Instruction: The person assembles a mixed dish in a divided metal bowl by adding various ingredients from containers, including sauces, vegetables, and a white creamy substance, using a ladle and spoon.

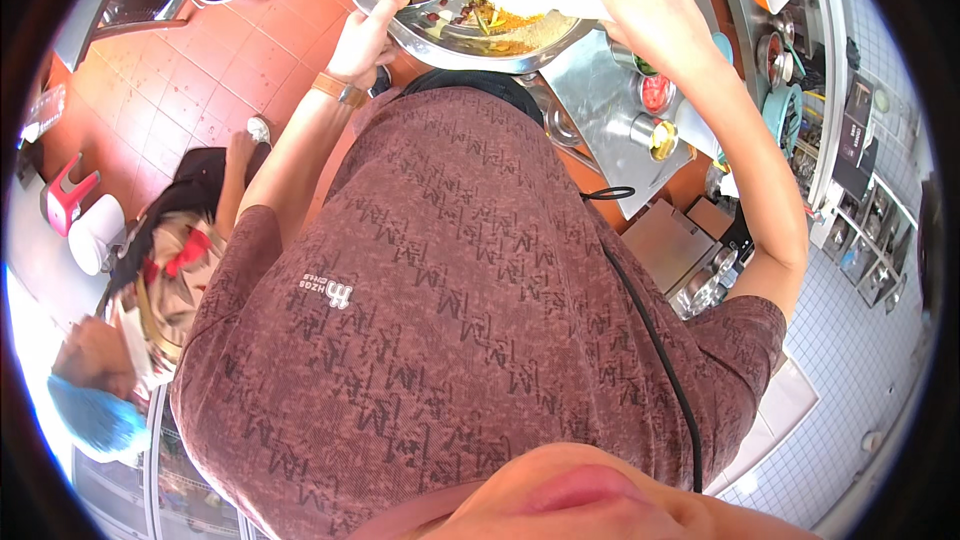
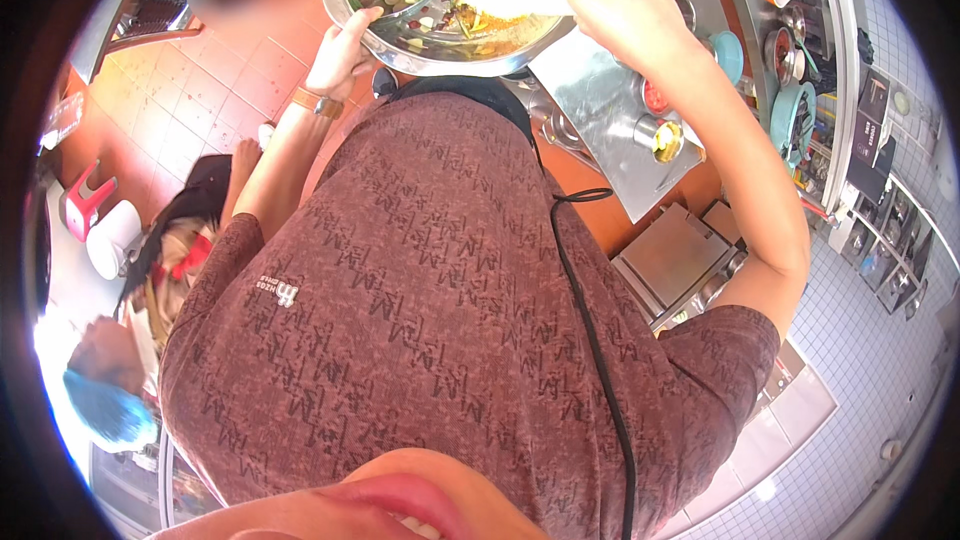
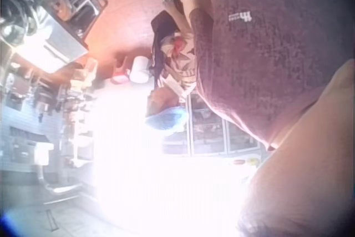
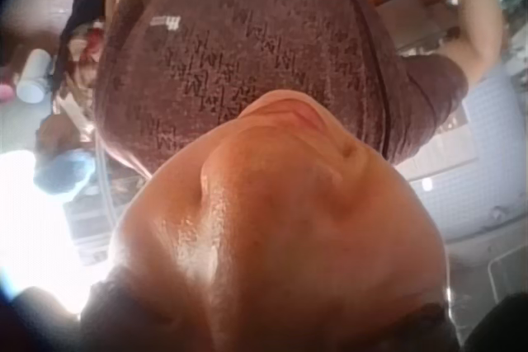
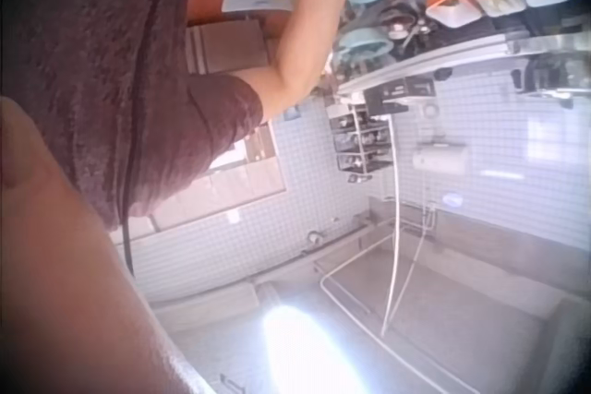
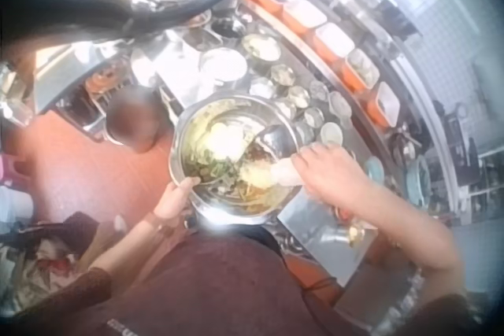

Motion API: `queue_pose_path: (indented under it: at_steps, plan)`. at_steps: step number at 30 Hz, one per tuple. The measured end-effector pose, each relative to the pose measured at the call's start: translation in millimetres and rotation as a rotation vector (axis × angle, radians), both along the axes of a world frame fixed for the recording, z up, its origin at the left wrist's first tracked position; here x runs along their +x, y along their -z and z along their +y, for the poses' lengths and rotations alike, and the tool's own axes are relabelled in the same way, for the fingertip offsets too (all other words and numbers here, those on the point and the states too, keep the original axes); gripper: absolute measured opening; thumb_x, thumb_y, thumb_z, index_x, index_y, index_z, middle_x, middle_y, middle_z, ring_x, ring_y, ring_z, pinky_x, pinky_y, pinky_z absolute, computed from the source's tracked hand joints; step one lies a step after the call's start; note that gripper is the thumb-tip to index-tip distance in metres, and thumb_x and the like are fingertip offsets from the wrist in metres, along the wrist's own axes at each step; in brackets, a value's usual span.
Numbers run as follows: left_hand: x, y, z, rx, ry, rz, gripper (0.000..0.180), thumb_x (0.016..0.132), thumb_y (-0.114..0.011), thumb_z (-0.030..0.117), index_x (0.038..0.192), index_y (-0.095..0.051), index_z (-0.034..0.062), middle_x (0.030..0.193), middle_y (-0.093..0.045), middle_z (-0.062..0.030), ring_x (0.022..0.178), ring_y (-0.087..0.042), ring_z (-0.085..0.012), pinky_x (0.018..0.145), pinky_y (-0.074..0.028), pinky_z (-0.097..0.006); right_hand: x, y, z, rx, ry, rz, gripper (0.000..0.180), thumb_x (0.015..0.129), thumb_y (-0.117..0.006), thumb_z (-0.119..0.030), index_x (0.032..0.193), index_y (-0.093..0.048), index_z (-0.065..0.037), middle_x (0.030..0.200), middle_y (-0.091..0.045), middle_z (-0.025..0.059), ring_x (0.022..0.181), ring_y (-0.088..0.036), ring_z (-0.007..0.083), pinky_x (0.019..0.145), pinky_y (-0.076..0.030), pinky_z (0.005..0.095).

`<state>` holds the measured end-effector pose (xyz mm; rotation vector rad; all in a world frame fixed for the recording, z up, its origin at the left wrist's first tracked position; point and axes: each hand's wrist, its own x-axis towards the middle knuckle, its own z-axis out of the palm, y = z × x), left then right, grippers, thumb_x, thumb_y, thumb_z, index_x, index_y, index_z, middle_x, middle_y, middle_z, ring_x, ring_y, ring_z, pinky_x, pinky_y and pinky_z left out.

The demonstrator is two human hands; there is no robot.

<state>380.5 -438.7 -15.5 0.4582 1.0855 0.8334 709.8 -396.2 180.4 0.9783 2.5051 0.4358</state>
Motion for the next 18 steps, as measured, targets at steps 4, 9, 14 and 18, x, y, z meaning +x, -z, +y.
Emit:
queue_pose_path:
  at_steps: [4, 9, 14, 18]
  plan:
    - [3.2, -1.0, 0.7, -0.004, 0.003, -0.012, 0.026, 0.098, -0.067, 0.030, 0.100, -0.064, 0.0042, 0.071, -0.057, 0.0031, 0.048, -0.035, -0.0032, 0.042, -0.022, -0.023, 4.8, 4.0, 6.1, -0.020, 0.032, -0.026, 0.058, 0.076, -0.083, -0.020, 0.129, -0.062, -0.009, 0.113, -0.064, 0.0031, 0.110, -0.064, 0.0212, 0.098, -0.052, 0.0380]
    - [3.9, -10.1, -0.3, 0.018, -0.003, -0.030, 0.027, 0.098, -0.067, 0.029, 0.105, -0.065, 0.0035, 0.073, -0.058, 0.0026, 0.049, -0.036, -0.0033, 0.041, -0.022, -0.023, 7.7, 2.8, 4.0, -0.027, 0.026, -0.005, 0.059, 0.079, -0.082, -0.022, 0.132, -0.061, -0.009, 0.116, -0.065, 0.0031, 0.112, -0.064, 0.0207, 0.098, -0.052, 0.0380]
    - [1.9, -8.2, 0.7, 0.019, 0.010, -0.039, 0.028, 0.098, -0.068, 0.030, 0.106, -0.065, 0.0029, 0.074, -0.058, 0.0027, 0.048, -0.035, -0.0032, 0.041, -0.021, -0.023, 10.1, 1.1, -1.2, -0.006, 0.033, 0.053, 0.052, 0.079, -0.079, -0.020, 0.127, -0.061, -0.008, 0.113, -0.066, 0.0042, 0.112, -0.065, 0.0207, 0.097, -0.053, 0.0382]
    - [0.5, -4.2, 1.2, 0.025, 0.013, -0.031, 0.028, 0.098, -0.068, 0.030, 0.106, -0.065, 0.0030, 0.072, -0.057, 0.0034, 0.047, -0.033, -0.0029, 0.042, -0.020, -0.024, 5.3, -4.9, -5.3, 0.013, 0.036, 0.107, 0.037, 0.081, -0.074, -0.015, 0.116, -0.064, -0.007, 0.108, -0.068, 0.0050, 0.110, -0.067, 0.0206, 0.095, -0.053, 0.0385]
